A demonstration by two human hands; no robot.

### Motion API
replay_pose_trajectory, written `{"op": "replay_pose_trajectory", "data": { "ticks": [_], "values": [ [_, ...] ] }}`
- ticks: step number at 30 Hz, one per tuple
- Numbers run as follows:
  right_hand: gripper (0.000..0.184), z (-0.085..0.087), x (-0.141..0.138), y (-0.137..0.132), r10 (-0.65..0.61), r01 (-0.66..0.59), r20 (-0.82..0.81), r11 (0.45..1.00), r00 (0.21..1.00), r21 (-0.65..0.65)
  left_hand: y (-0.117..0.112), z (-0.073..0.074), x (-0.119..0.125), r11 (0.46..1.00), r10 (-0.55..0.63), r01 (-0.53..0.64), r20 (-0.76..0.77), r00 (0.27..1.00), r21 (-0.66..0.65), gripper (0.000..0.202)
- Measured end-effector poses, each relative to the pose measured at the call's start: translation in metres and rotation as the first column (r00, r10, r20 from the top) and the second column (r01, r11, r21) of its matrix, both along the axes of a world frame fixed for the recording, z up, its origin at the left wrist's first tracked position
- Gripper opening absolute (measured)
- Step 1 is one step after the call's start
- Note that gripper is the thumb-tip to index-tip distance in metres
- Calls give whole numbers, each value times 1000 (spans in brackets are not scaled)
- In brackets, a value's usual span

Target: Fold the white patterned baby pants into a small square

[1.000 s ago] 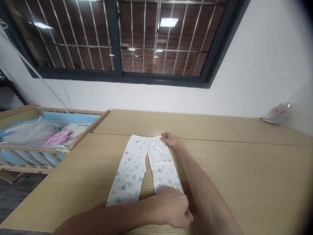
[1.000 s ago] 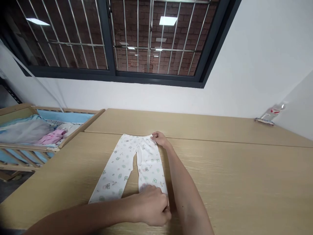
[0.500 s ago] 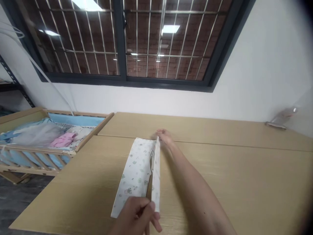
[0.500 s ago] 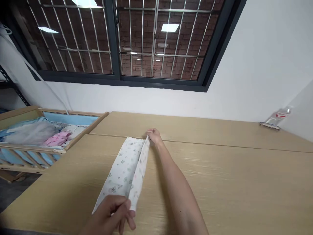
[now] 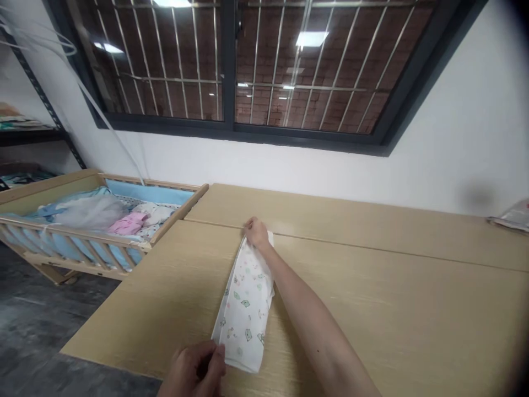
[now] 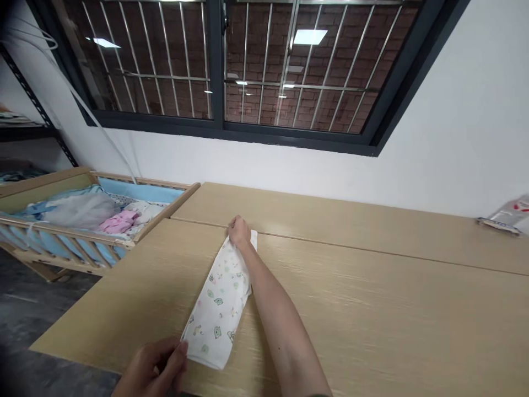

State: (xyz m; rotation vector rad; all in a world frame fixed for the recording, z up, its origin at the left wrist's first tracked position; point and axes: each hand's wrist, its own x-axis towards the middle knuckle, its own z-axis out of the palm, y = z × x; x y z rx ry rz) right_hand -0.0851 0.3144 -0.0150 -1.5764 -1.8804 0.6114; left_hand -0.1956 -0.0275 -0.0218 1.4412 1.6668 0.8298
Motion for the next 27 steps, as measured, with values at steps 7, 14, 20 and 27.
{"op": "replay_pose_trajectory", "data": {
  "ticks": [7, 14, 20, 27],
  "values": [
    [13, 1, -10, -16, 49, -56, 189, 998, 981, 35, -7, -19, -10, 975, 192, -70, -635, 749, 213, 43],
    [46, 28, 3, -97, 530, -574, 251, 805, 810, 151, -13, -33, 8, 600, 408, 354, -655, 637, 717, 30],
    [64, 31, 27, -202, 902, -939, 279, 345, 330, -6, -23, -83, 34, 584, 547, 422, -720, 426, 693, 52],
    [62, 2, 45, -191, 881, -907, 303, 409, 363, -101, -32, -80, 33, 671, 469, 422, -790, 396, 610, 57]
  ]
}}
